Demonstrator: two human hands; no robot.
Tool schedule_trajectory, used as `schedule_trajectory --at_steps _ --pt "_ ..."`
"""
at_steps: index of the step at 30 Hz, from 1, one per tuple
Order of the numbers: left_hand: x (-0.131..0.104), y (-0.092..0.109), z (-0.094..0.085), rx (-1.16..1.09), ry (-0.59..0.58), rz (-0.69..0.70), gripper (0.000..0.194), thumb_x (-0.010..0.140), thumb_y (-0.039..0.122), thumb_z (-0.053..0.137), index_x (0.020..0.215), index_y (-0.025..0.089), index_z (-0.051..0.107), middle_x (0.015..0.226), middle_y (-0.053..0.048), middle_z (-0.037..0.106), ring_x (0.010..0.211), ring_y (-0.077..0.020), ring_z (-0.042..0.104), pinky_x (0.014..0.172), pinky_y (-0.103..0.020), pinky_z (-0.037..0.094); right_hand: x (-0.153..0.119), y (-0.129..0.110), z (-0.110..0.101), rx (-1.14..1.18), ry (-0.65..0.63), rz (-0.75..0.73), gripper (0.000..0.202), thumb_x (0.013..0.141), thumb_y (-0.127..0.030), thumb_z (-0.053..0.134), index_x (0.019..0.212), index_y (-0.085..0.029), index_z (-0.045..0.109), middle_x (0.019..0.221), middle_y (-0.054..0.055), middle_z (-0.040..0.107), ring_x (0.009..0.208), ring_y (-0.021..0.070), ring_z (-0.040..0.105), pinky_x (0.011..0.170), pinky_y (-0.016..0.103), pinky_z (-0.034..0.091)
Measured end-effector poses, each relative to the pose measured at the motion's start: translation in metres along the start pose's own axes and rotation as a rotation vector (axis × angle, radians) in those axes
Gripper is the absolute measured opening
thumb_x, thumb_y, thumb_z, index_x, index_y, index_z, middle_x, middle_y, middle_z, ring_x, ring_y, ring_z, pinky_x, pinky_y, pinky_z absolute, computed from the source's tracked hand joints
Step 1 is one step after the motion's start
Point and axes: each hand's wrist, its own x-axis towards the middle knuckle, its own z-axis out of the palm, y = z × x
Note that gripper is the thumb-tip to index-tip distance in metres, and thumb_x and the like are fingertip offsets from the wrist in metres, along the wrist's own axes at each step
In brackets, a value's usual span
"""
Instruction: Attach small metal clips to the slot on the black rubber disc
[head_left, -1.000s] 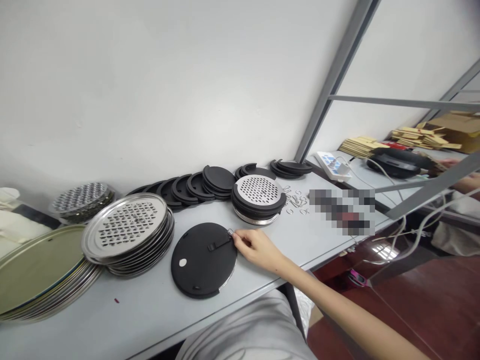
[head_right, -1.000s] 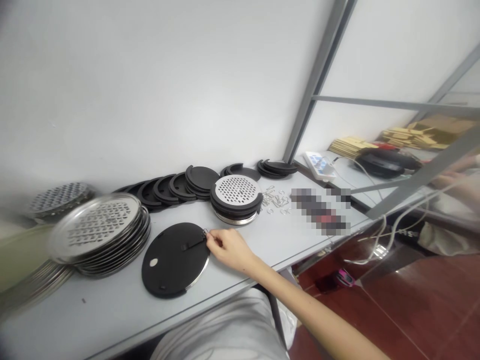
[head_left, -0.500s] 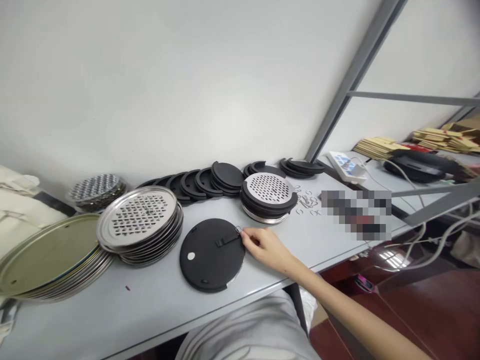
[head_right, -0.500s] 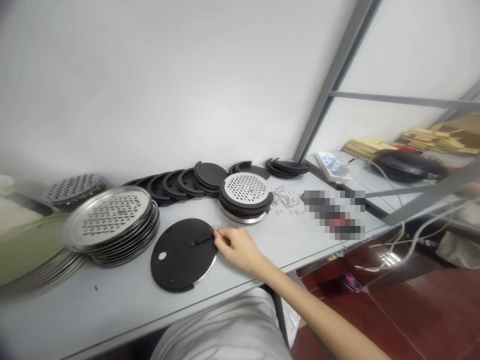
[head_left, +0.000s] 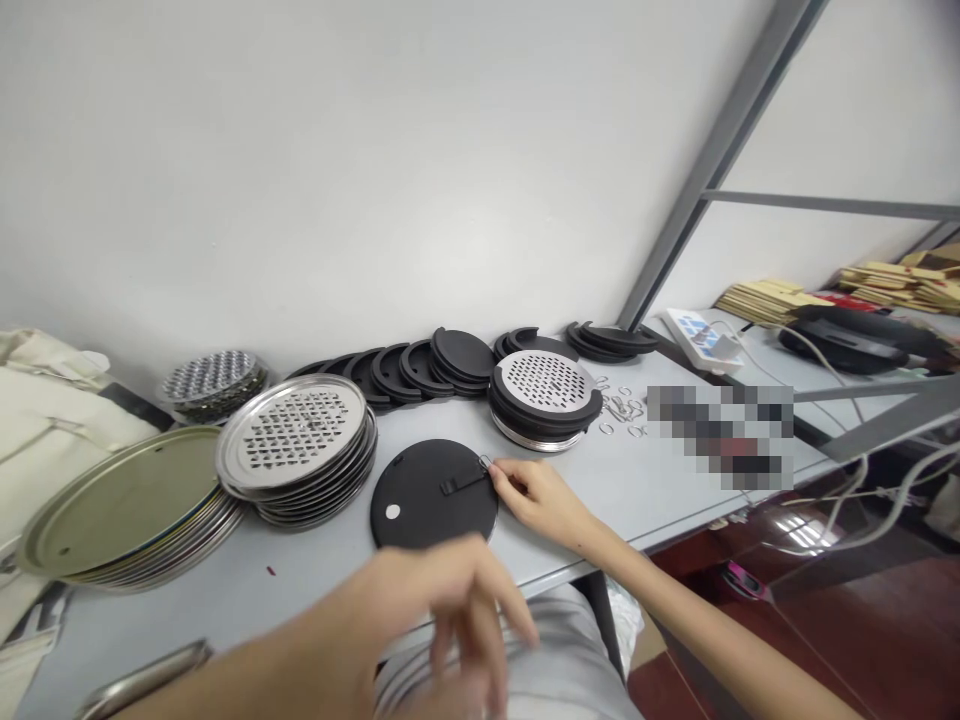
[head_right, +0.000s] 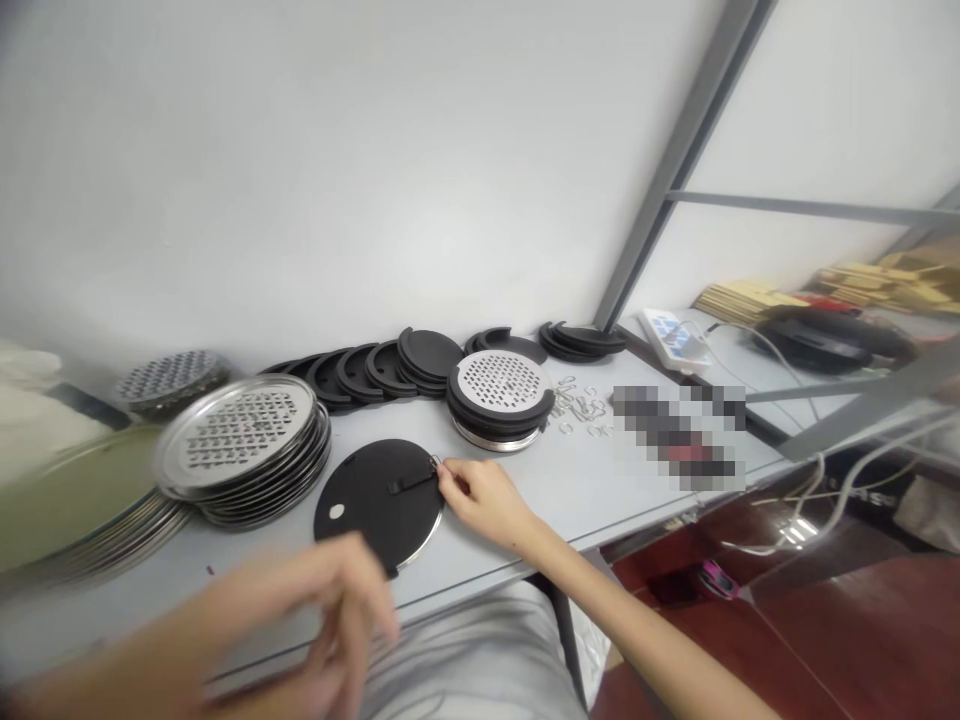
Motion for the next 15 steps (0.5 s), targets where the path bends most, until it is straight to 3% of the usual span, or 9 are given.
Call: schedule_trajectory --at_steps 2,3,5,8,10,15 --pt "0.034 -0.003 -0.022 0.131 0.170 -0.112 0.020 0.092 0.022 0.043 0.108 0.025 0.054 0.095 0.001 0.064 0.083 -0.0136 0.059 0.077 -0.027 0.047 0.000 0.001 0.000 -0.004 0.000 -0.007 0.036 0.096 -0.033 0.033 0.063 -0.020 0.033 0.053 -0.005 0.036 0.050 0.0094 0.035 0.053 0.024 0.024" --pt "0.050 -0.009 -0.030 0.182 0.271 -0.102 0.017 0.092 0.021 0.043 0.104 0.024 0.055 0.096 0.000 0.063 0.084 -0.0137 0.058 0.077 -0.027 0.047 0.000 0.001 0.000 -0.005 0.000 -0.009 0.036 0.097 -0.033 0.033 0.063 -0.020 0.033 0.053 -0.005 0.037 0.050 0.0094 0.035 0.053 0.024 0.025" --pt "0.072 -0.029 -0.038 0.224 0.352 -0.055 0.014 0.092 0.021 0.043 0.102 0.022 0.054 0.098 -0.002 0.061 0.089 -0.0149 0.057 0.082 -0.029 0.046 0.000 0.002 0.000 -0.003 -0.004 -0.012 0.037 0.097 -0.034 0.032 0.063 -0.020 0.033 0.053 -0.005 0.036 0.049 0.0096 0.035 0.053 0.024 0.024" --pt "0.085 -0.061 -0.036 0.284 0.358 -0.044 0.015 0.089 0.028 0.053 0.103 0.022 0.052 0.098 -0.002 0.057 0.089 -0.0165 0.056 0.080 -0.030 0.047 0.000 0.002 0.000 0.001 -0.009 -0.020 0.037 0.098 -0.035 0.032 0.064 -0.020 0.033 0.053 -0.005 0.036 0.050 0.0098 0.036 0.053 0.024 0.025" --pt "0.085 -0.072 -0.032 0.363 0.338 -0.032 0.013 0.089 0.031 0.054 0.099 0.022 0.053 0.098 -0.002 0.055 0.088 -0.0166 0.055 0.080 -0.031 0.046 0.000 0.001 0.000 0.004 -0.006 -0.024 0.037 0.098 -0.035 0.031 0.064 -0.020 0.034 0.054 -0.005 0.038 0.050 0.0101 0.038 0.053 0.024 0.025" --pt "0.096 -0.069 -0.028 0.547 0.272 0.032 0.008 0.089 0.028 0.052 0.090 0.021 0.050 0.089 -0.001 0.054 0.084 -0.0178 0.053 0.075 -0.030 0.044 -0.001 0.000 0.001 -0.003 0.000 -0.016 0.036 0.098 -0.034 0.031 0.065 -0.020 0.037 0.054 -0.004 0.040 0.050 0.0109 0.039 0.053 0.025 0.026"
